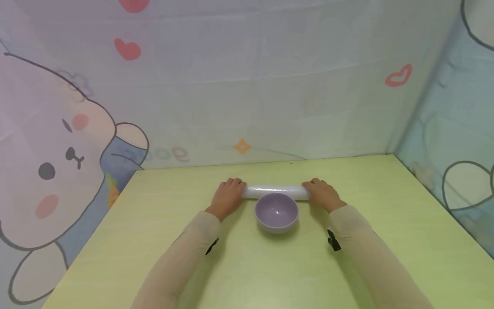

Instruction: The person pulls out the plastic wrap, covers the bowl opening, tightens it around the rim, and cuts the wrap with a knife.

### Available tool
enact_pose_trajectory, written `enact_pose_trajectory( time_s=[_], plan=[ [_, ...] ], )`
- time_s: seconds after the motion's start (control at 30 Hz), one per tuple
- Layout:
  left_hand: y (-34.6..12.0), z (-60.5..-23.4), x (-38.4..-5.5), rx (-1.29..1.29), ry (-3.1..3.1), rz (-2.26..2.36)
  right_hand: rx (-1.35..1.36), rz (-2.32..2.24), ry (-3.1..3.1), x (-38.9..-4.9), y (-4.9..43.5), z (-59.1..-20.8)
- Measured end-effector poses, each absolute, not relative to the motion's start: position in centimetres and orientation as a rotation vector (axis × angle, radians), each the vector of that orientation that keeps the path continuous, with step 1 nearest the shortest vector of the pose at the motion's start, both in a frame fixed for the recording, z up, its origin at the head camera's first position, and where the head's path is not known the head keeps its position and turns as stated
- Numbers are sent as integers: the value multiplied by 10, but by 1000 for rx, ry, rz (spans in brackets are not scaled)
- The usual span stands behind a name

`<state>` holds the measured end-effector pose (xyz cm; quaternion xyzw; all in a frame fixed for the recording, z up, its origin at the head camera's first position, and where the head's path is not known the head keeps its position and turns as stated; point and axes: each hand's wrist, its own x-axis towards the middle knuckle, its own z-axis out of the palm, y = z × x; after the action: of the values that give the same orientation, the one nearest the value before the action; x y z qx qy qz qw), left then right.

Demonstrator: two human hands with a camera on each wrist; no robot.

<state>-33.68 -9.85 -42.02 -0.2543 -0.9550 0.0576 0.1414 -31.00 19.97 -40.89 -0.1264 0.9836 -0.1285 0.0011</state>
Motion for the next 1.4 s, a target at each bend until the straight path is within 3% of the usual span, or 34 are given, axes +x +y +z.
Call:
enact_pose_trajectory(
  time_s=[0.43, 0.97, 1.4],
  plan=[
    [-137, -423, -327, -704, -2648, 343, -415, -427, 3092, -311, 200, -411],
    [-129, -421, -329, -700, -2635, 612, -447, -398, 3101, -311, 190, -412],
    [-132, -408, -332, -840, -2693, 246, -419, -412, 3094, -308, 191, -411]
  ],
)
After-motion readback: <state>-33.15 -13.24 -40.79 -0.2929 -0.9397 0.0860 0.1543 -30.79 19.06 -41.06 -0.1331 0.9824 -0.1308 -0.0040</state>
